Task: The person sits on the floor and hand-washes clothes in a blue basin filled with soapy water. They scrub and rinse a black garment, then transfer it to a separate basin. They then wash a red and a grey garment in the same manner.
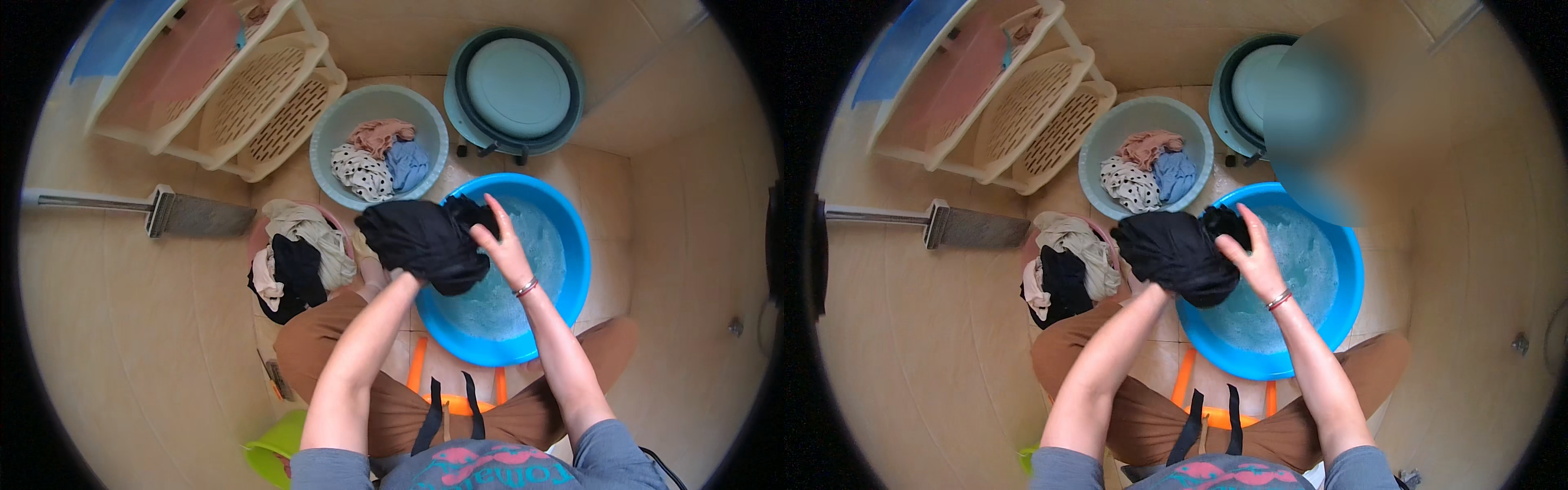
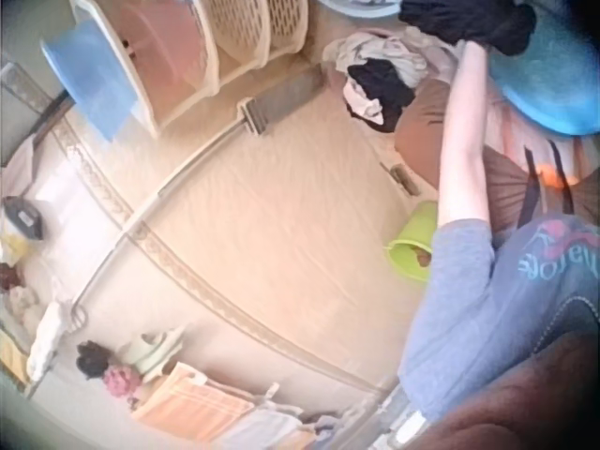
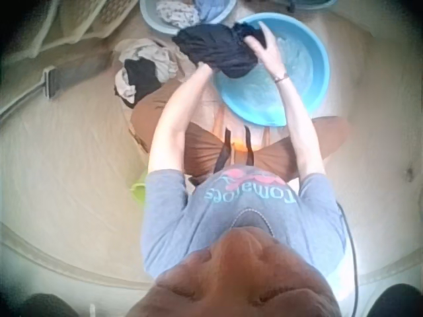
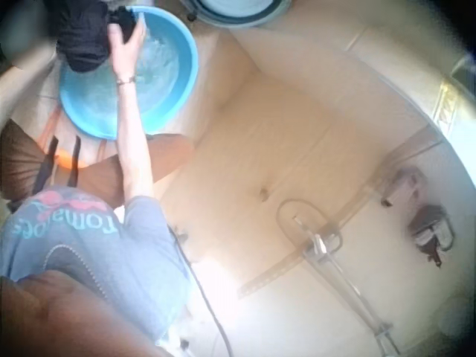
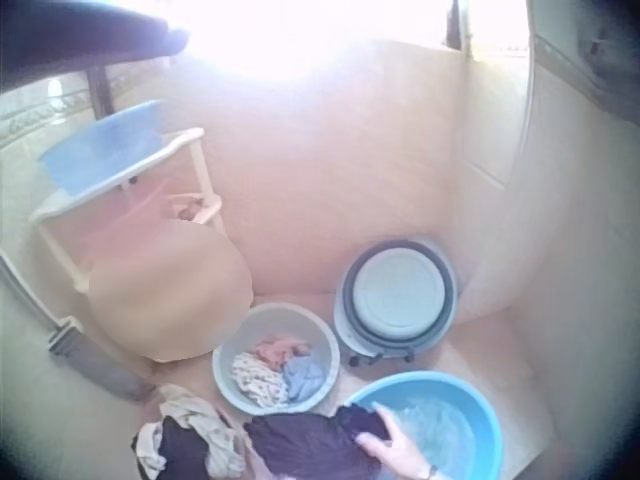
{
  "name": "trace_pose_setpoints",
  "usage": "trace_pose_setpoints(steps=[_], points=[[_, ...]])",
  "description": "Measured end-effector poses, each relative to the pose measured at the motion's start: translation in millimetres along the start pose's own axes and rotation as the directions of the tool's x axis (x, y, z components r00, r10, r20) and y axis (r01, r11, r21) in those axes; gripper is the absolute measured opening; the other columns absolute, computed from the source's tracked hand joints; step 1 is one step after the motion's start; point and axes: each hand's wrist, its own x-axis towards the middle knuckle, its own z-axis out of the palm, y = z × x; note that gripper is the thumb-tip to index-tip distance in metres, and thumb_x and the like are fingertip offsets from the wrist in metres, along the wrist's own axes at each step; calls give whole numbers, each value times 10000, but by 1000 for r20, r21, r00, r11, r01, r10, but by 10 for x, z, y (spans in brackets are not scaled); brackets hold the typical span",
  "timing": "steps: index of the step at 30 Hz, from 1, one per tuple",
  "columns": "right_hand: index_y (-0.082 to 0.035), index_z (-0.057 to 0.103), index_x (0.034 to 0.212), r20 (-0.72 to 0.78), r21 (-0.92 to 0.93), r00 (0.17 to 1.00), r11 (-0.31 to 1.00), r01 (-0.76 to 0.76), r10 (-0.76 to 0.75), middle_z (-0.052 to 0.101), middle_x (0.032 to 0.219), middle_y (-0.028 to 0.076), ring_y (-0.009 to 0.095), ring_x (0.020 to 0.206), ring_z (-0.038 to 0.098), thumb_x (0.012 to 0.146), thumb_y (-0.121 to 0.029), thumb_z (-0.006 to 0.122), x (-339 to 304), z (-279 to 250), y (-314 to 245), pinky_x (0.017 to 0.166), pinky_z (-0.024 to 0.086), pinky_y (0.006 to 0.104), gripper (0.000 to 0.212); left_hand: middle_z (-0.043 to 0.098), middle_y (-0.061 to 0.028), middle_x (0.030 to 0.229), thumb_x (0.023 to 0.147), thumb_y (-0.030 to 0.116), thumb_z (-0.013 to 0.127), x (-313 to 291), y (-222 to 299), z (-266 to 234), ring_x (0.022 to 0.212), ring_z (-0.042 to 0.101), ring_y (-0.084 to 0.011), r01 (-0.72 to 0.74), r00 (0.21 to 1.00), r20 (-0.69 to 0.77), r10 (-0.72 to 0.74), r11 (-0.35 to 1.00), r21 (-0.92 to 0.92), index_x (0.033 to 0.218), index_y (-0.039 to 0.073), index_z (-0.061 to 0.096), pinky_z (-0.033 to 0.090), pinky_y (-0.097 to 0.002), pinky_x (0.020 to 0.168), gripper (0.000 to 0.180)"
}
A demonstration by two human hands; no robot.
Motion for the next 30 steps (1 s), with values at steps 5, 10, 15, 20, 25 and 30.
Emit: trace_pose_setpoints(steps=[5,10,15,20,25,30], points=[[-88,360,1419,134,-316,930,875,367,-341,395,1400,206,360,1311,365,713,-396,773,337,736,-507,1102,279,451,874,525,-173,1219,868,322,592,765,400,-494,1131,502,-321,-33,983,-177,44,997,67,1284,92,461,411,-387,979,493],[-69,353,1418,44,-253,938,904,344,-344,499,1319,183,369,1187,469,781,-205,709,919,1144,-415,1022,377,422,743,519,-181,1232,864,328,597,1412,561,-876,1144,497,-332,63,935,-351,40,959,277,1295,94,454,407,-394,990,511],[-94,382,1416,27,-124,960,952,281,-280,482,1358,183,327,1233,480,831,-157,675,1412,1455,90,1025,384,385,658,513,-189,1244,860,335,603,1658,192,-1044,1158,492,-344,364,763,-642,-71,869,336,1306,97,447,403,-402,1001,528],[-76,517,1305,-3,-312,995,945,97,-103,499,1317,215,366,1215,472,862,-192,611,1757,1694,889,1021,380,407,467,158,-317,1491,789,315,669,1650,-411,-1101,1356,269,-453,-45,922,-325,213,890,454,1419,107,371,275,-427,1103,727],[-54,603,1226,315,-472,947,877,93,70,499,1337,214,358,1261,438,908,-293,509,1762,1813,1066,1064,344,387,409,110,-173,1556,801,238,656,1363,-513,-1088,1309,378,-415,22,1000,-14,-17,738,674,1380,242,469,361,-442,1064,609],[-66,619,1211,350,-234,905,958,-167,243,617,1211,131,265,1127,565,930,-323,512,1584,1820,797,943,447,357,396,378,-131,1465,863,219,626,1204,-640,-1189,1236,486,-299,19,989,-141,54,882,472,1318,199,549,451,-409,970,462]])
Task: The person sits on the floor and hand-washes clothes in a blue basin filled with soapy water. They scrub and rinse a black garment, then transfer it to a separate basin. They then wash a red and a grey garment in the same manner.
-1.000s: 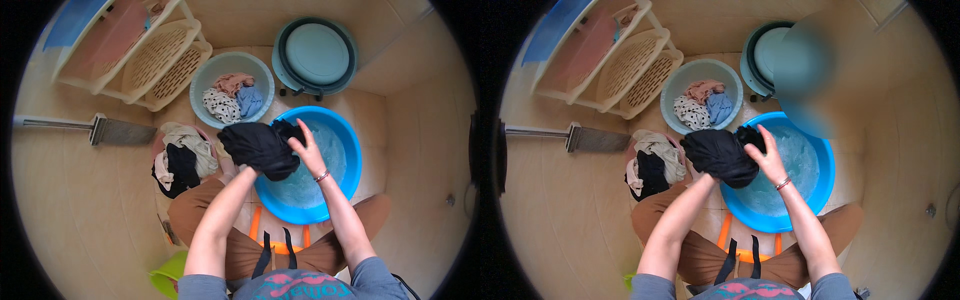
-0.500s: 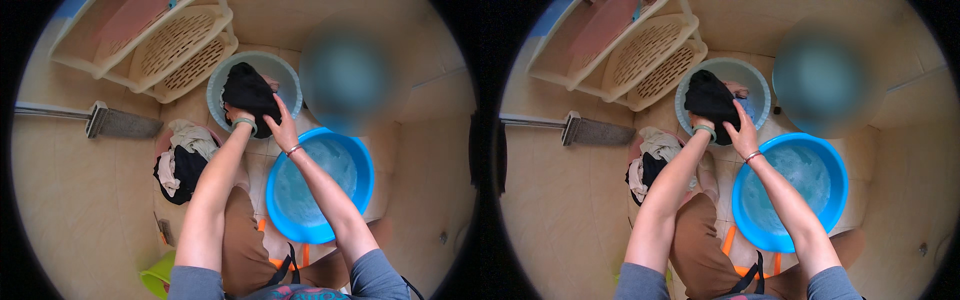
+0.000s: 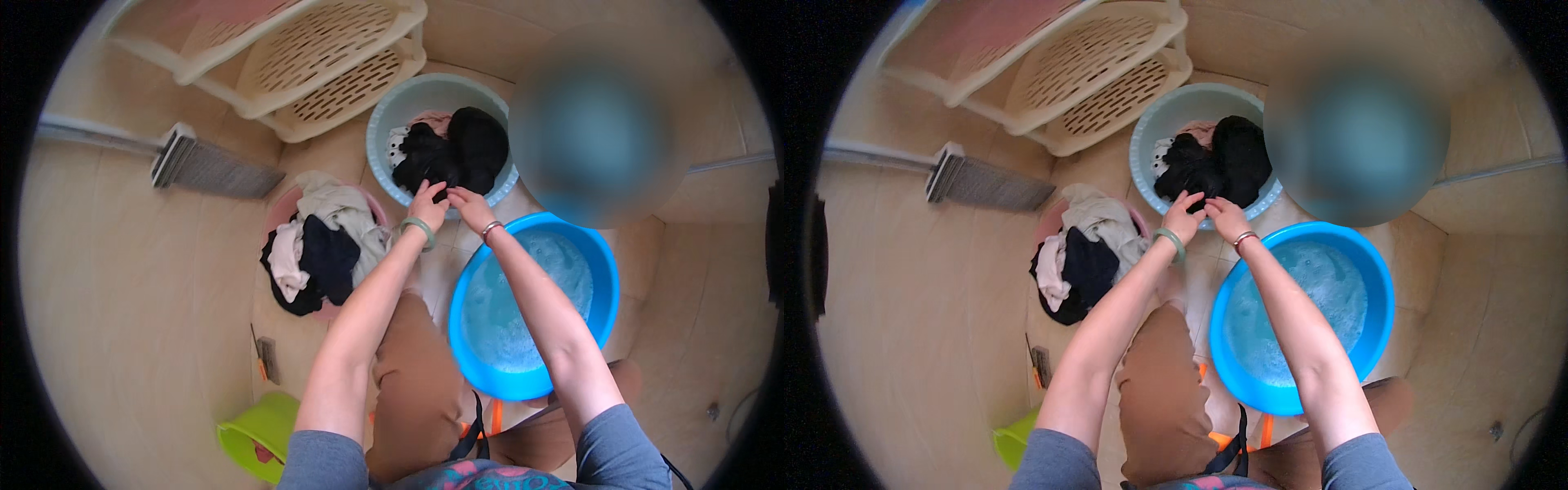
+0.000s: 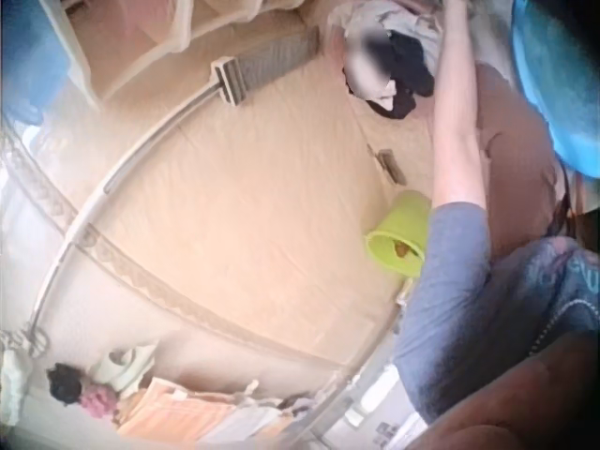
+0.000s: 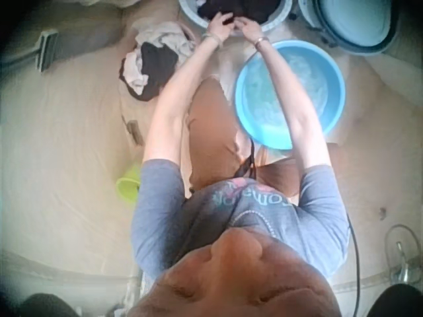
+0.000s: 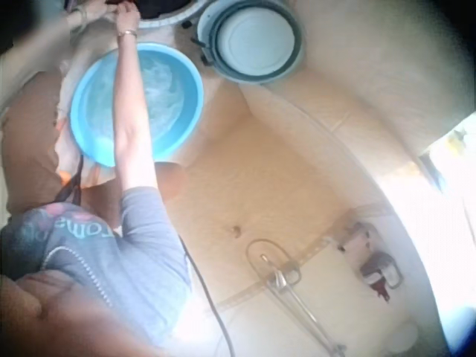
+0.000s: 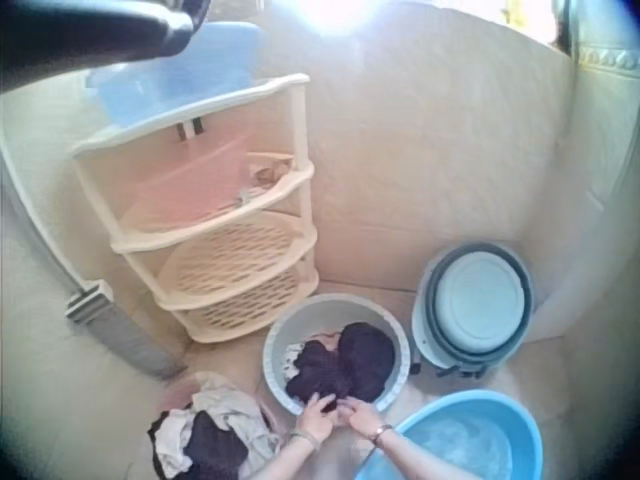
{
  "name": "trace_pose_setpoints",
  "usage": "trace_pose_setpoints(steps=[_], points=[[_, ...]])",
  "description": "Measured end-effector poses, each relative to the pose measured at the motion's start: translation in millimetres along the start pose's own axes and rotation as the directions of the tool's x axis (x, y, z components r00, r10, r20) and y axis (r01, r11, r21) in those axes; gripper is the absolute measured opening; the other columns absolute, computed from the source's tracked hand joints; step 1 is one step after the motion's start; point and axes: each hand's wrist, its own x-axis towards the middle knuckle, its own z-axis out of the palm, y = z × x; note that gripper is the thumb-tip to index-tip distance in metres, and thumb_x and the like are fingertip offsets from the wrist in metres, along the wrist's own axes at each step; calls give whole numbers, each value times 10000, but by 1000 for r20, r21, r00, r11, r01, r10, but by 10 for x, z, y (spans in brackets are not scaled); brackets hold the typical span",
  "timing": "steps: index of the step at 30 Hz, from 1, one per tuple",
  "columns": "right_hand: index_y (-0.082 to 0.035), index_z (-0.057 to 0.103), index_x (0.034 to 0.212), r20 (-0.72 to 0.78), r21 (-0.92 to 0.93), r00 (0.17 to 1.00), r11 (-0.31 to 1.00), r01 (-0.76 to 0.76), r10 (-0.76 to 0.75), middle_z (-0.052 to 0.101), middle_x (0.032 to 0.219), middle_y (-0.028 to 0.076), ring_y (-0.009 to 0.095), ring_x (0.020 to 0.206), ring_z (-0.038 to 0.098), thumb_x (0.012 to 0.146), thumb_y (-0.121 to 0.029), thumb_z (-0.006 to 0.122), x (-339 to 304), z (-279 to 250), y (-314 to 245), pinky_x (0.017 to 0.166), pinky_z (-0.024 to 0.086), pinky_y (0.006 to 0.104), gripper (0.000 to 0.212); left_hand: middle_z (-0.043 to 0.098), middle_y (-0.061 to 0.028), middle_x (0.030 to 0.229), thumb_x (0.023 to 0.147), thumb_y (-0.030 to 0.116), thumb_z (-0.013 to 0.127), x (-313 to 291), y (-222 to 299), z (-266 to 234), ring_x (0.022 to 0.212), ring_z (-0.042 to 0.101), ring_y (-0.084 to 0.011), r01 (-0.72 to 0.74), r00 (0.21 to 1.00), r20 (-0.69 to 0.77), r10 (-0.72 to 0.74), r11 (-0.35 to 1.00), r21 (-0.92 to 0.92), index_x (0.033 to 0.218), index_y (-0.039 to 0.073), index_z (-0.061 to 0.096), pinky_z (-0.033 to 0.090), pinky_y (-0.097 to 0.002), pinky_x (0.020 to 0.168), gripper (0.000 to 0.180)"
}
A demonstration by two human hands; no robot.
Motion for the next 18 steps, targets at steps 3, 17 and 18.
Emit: trace_pose_setpoints(steps=[3,17,18], points=[[-93,627,1199,337,296,920,906,-304,199,626,1189,49,175,994,616,939,-323,537,-263,68,-486,820,497,338,358,530,-71,1325,917,240,589,-388,58,-343,1216,495,-219,333,942,233,-242,571,-751,1349,171,508,405,-421,1003,444],[-15,690,1017,797,-195,604,944,268,-7,677,868,53,128,757,630,937,-327,541,-2166,2502,-2150,650,541,278,354,542,-67,1247,937,281,579,-3566,-635,-2072,1152,508,-193,-299,761,-264,-592,40,-953,1295,80,502,394,-373,1037,418],[-25,693,1016,798,-140,603,967,214,-18,676,870,55,124,766,629,937,-326,551,-2366,2773,-2005,655,544,282,342,542,-73,1247,931,280,589,-3844,-822,-2086,1150,511,-194,-339,718,-287,-635,41,-940,1273,76,515,395,-370,1039,406]])
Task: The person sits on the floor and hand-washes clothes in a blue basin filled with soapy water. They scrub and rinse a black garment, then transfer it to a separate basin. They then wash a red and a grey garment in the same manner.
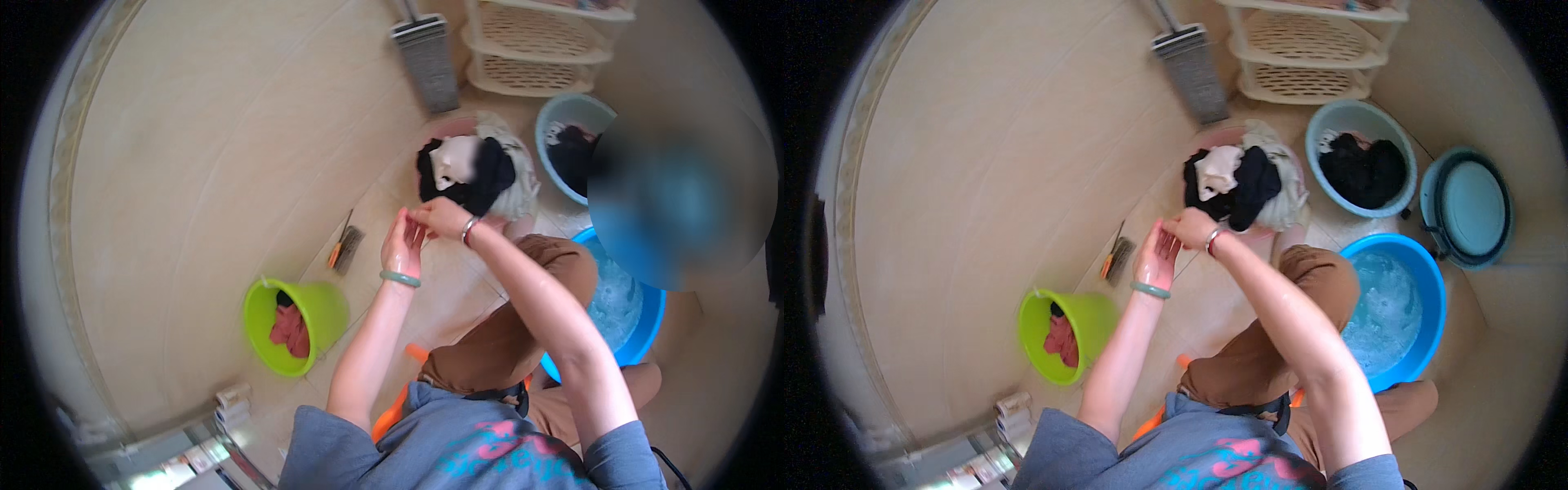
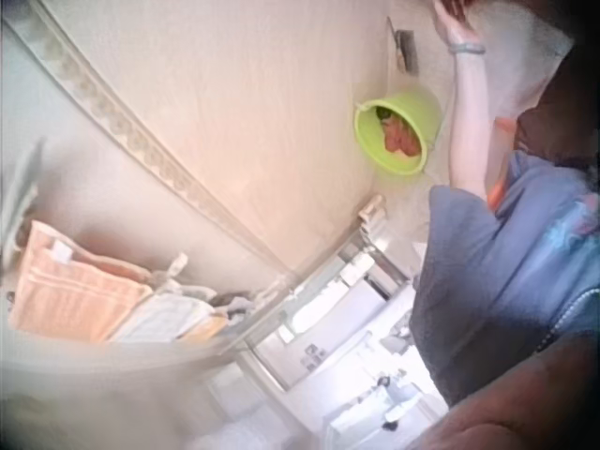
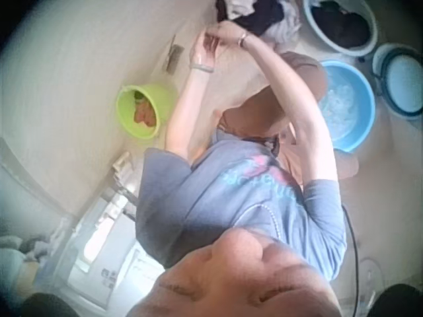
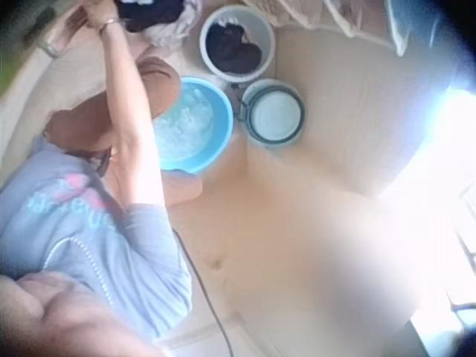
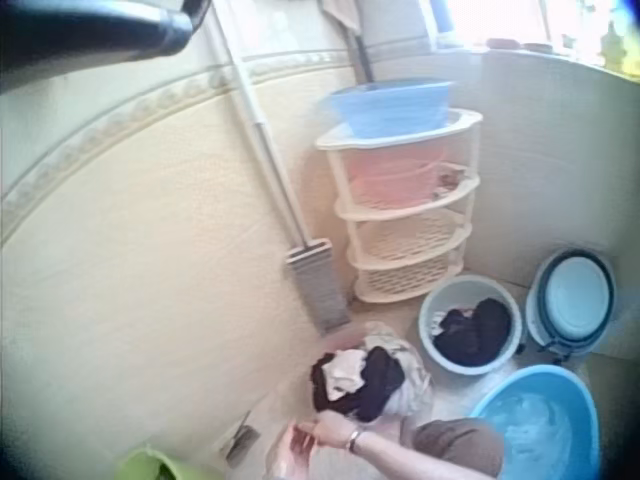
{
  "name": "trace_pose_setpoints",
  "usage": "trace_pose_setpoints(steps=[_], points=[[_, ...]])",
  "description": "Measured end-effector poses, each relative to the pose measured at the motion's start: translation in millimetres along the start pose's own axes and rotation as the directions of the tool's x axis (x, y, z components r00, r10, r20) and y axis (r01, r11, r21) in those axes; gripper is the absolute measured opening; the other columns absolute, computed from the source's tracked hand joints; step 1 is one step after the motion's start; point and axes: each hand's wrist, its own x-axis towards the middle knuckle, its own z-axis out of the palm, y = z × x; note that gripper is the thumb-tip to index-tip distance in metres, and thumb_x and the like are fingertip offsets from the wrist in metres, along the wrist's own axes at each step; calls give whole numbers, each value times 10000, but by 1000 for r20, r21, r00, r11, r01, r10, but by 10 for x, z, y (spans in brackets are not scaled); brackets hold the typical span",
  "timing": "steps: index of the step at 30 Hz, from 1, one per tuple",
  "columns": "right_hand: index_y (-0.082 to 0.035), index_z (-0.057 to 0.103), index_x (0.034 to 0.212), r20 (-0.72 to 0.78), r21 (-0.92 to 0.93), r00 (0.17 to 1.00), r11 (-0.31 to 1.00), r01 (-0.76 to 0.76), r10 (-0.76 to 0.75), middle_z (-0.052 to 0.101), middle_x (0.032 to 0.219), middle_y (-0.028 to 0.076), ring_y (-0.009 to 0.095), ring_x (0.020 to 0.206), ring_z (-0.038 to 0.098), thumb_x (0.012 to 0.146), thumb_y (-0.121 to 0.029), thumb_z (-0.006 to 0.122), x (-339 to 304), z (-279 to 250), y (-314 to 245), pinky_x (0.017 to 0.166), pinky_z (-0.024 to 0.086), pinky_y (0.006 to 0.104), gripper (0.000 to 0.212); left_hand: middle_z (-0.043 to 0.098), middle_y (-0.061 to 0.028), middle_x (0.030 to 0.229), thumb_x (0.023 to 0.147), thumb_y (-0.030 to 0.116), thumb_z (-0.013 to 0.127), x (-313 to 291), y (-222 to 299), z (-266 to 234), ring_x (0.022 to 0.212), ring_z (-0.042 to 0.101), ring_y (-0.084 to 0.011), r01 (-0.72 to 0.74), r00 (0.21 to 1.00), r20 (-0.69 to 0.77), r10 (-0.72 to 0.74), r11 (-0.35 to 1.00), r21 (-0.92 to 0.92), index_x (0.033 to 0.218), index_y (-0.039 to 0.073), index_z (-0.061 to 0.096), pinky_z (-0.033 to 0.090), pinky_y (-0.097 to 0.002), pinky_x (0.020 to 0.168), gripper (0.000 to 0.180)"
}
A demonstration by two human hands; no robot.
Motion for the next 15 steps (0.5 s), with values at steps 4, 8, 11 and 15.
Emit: trace_pose_setpoints(steps=[4,8,11,15], points=[[-86,645,1164,160,338,984,933,-123,72,642,1088,27,125,1006,577,945,-327,540,-27,1078,181,820,514,323,343,557,-111,1219,925,336,590,-340,156,-946,1123,534,-210,-55,967,-253,25,992,-112,1268,70,476,425,-374,1014,448],[-84,607,1227,292,436,951,870,-229,104,599,1193,26,141,1123,522,949,-319,527,-111,1750,214,931,459,366,372,508,-148,1288,931,411,544,-649,181,-1751,1190,496,-278,-147,897,-442,-15,933,-329,1355,90,338,400,-453,1048,571],[-60,529,1309,349,503,929,813,-294,121,526,1334,62,189,1236,468,963,-363,496,-145,2087,262,996,412,395,461,482,-154,1330,926,473,516,-684,176,-2415,1201,497,-299,-219,848,-530,27,927,-303,1372,96,313,419,-461,1032,618],[-30,444,1365,400,543,906,760,-358,141,460,1411,108,243,1295,434,974,-464,439,-173,2136,324,1010,403,409,584,480,-149,1354,892,604,471,-582,428,-2788,1161,542,-309,-254,730,-674,-110,873,-417,1409,125,271,495,-458,940,733]])
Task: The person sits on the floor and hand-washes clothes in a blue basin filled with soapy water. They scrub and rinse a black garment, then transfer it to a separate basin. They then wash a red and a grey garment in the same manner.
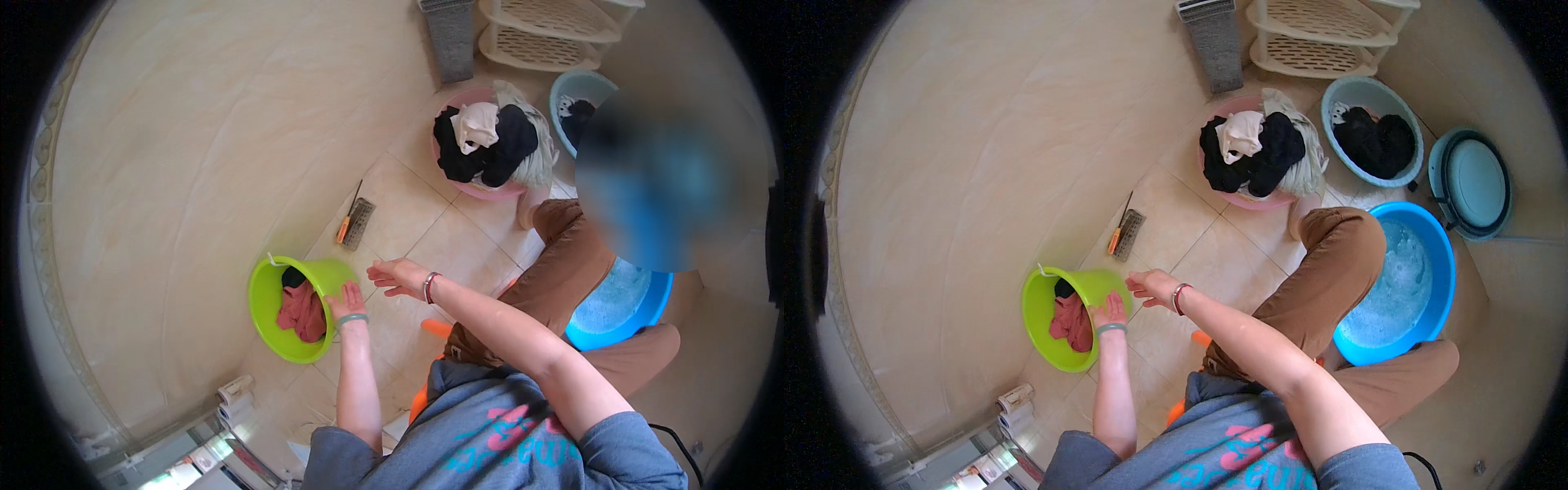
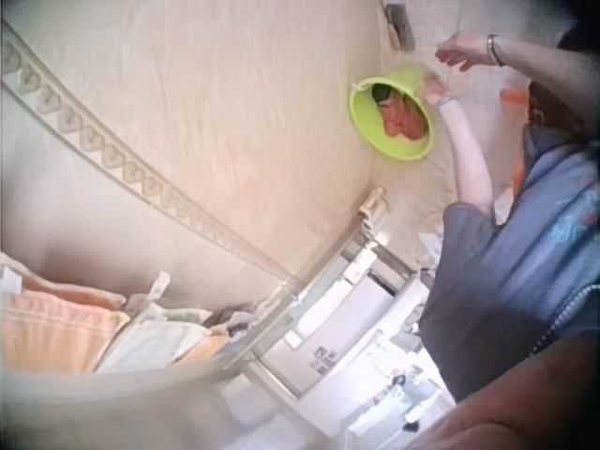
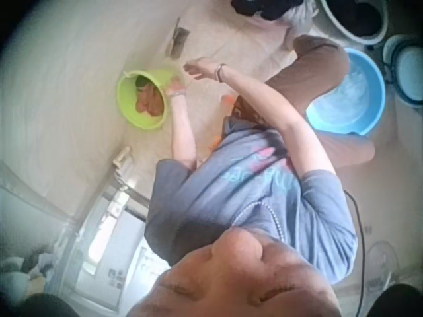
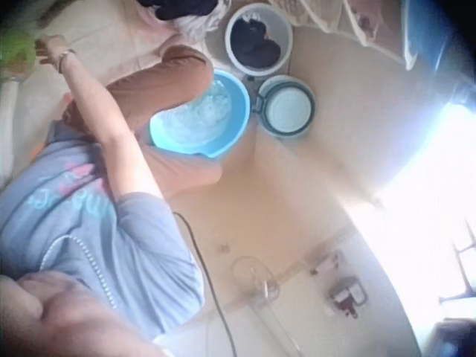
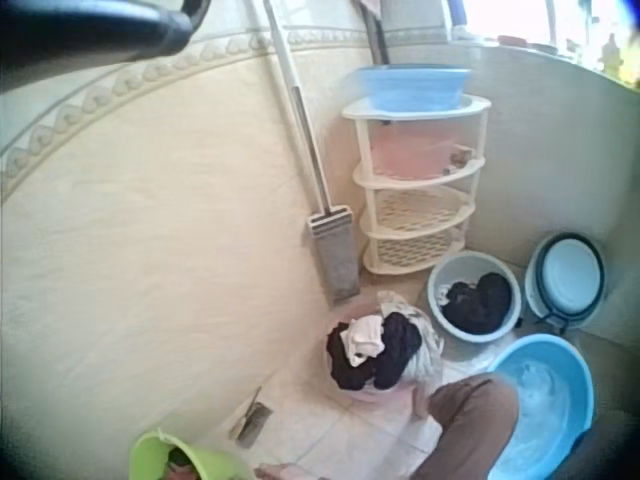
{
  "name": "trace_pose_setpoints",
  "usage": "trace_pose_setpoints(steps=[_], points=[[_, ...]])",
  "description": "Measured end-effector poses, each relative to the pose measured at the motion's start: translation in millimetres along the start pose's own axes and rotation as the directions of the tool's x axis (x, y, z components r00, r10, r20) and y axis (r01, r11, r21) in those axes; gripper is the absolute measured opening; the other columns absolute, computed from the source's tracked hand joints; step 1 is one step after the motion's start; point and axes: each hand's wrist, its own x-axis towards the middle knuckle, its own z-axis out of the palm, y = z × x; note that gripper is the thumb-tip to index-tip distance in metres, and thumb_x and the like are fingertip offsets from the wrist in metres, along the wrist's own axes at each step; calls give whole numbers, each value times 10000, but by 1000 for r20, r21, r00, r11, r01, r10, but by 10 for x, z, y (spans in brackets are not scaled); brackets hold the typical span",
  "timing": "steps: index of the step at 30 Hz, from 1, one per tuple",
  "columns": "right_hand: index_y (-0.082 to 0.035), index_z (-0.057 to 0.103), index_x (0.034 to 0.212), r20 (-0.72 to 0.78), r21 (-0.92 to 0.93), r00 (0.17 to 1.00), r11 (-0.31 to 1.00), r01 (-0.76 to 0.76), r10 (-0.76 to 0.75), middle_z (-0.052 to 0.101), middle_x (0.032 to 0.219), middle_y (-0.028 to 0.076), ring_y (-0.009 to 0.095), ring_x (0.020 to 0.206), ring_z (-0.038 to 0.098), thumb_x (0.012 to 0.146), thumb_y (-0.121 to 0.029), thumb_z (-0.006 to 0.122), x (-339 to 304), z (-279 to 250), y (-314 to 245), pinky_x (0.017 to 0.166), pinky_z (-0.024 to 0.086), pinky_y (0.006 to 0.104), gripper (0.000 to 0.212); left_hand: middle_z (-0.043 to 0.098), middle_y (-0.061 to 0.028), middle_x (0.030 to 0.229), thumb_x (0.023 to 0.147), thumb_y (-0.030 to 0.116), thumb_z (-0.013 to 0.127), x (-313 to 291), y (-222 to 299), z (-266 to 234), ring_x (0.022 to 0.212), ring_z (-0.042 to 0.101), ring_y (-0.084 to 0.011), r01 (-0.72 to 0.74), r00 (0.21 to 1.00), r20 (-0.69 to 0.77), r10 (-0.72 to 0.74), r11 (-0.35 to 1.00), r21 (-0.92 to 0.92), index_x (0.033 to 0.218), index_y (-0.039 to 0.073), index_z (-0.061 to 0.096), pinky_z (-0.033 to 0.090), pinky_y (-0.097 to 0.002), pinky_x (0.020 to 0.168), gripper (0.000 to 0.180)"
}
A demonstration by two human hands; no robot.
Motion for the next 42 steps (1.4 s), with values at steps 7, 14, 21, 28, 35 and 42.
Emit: trace_pose_setpoints(steps=[7,14,21,28,35,42], points=[[-32,450,1356,-9,0,999,999,-37,37,482,1384,115,236,1255,468,973,-484,423,24,42,33,998,415,395,593,661,-119,1087,872,608,482,453,300,-146,933,657,-275,67,974,-167,-154,896,-438,1296,105,422,564,-415,770,661],[-30,488,1319,-104,-81,993,995,-56,47,511,1348,111,225,1168,527,937,-400,547,169,120,154,942,463,378,536,703,-48,866,794,366,472,390,-231,-297,764,645,-183,220,975,11,-220,968,-122,924,94,660,517,-341,650,355],[7,401,1376,-585,-440,755,898,13,-297,539,1267,249,318,1087,590,757,-453,724,269,-843,351,884,500,364,836,667,-109,981,869,313,530,-705,-1412,-231,956,638,-256,457,889,47,-455,887,-66,1016,16,601,531,-381,817,339],[-27,436,1333,-584,-598,712,800,-52,-391,632,1086,263,355,1008,627,700,-336,785,-100,-1054,282,845,516,395,786,615,-106,981,838,259,630,-880,-1329,-781,905,579,-249,397,918,-87,-387,904,162,1006,38,568,498,-377,807,284],[27,548,1096,-697,-512,574,859,20,-429,659,880,206,317,708,675,745,-141,632,-200,-887,111,624,570,404,398,584,0,770,811,139,660,-786,-731,-240,637,539,-105,-131,977,204,65,935,330,924,104,561,444,-250,526,153],[44,580,916,-708,47,669,930,363,-226,611,759,114,235,605,650,769,-108,598,-1354,-934,-631,512,588,345,212,595,-6,849,875,189,681,-2350,-607,1167,697,556,-89,-545,728,664,170,731,411,931,77,561,449,-239,615,174]])
